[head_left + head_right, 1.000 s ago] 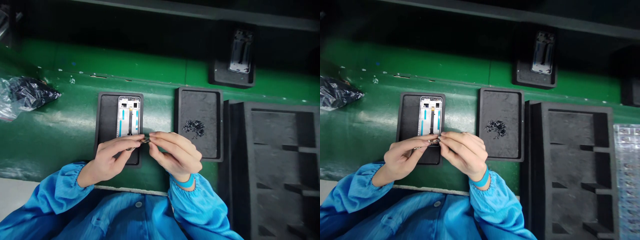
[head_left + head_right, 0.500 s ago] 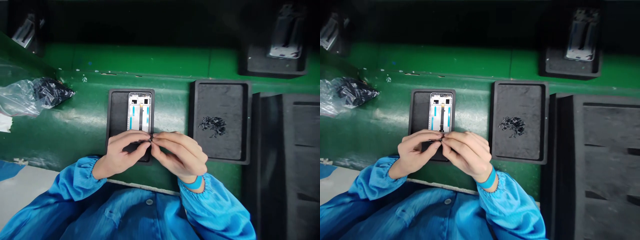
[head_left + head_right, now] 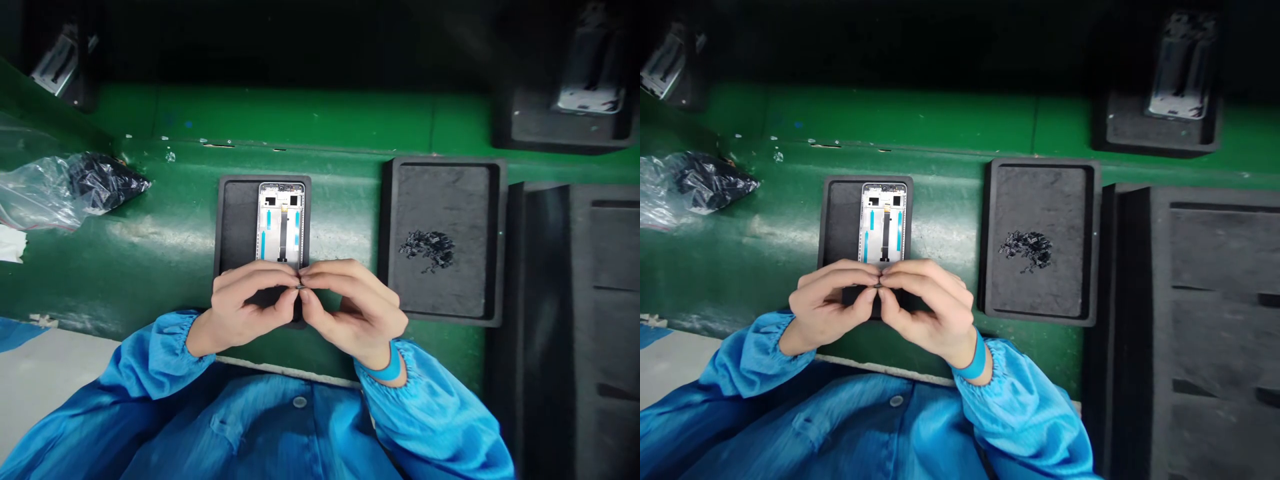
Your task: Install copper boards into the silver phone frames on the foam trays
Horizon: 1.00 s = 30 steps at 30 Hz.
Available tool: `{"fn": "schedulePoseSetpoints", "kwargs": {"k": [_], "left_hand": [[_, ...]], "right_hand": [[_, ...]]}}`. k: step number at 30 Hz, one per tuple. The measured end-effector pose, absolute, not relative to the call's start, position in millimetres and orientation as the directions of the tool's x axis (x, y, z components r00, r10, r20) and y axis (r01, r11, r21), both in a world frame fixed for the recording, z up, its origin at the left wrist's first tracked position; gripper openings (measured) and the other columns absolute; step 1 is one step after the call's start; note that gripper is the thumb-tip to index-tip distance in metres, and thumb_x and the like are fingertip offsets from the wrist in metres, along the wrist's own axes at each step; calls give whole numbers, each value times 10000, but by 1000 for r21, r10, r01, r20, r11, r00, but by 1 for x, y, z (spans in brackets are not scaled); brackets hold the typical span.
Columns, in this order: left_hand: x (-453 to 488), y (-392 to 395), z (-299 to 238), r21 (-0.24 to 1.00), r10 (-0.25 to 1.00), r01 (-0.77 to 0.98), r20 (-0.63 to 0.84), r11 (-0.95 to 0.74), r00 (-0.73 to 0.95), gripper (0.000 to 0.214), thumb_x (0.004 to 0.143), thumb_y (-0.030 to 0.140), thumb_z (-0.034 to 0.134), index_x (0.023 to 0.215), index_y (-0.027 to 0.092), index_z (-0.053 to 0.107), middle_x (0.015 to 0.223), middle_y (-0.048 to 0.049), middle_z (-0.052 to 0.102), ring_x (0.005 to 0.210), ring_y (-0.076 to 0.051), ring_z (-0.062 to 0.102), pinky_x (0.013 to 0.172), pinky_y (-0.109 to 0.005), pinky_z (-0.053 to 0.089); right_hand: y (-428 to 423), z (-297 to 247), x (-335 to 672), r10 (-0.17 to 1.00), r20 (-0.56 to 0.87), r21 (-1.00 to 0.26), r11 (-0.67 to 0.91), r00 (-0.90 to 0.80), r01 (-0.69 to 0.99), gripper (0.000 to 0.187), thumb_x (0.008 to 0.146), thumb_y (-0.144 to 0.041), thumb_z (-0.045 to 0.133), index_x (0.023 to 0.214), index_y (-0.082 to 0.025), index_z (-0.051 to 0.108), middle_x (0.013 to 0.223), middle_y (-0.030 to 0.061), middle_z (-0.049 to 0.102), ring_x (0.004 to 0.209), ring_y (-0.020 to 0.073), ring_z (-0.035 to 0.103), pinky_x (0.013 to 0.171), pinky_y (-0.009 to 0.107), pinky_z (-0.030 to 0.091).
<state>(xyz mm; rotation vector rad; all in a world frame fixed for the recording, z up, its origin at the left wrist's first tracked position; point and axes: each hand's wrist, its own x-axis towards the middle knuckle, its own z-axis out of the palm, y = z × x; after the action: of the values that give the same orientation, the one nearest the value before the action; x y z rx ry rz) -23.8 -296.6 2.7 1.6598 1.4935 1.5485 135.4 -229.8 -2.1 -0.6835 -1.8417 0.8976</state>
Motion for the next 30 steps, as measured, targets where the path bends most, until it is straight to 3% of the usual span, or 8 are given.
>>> {"fn": "schedulePoseSetpoints", "kwargs": {"k": [13,21,30], "left_hand": [[-22,-297,1,852,881,412,430,-322,-200,101,873,100,757,939,173,736,877,-46,798,759,-147,770,728,-231,652],[-20,-297,-1,902,905,353,346,-248,-246,123,860,116,743,966,178,740,873,-36,796,766,-147,760,675,-213,640],[-22,-299,-2,899,910,371,338,-235,-242,102,859,119,758,943,175,739,861,-32,794,751,-137,758,678,-211,630]], "right_hand": [[-230,-1,134,768,490,-824,562,-412,67,164,827,-97,784,934,-214,741,859,43,778,719,165,746,645,295,656],[-229,-3,134,823,389,-893,448,-414,50,139,847,-101,737,925,-215,744,856,43,761,725,170,728,632,308,633],[-229,-2,134,822,363,-899,432,-438,67,125,846,-100,740,897,-213,726,846,38,747,723,162,718,638,306,621]]}}
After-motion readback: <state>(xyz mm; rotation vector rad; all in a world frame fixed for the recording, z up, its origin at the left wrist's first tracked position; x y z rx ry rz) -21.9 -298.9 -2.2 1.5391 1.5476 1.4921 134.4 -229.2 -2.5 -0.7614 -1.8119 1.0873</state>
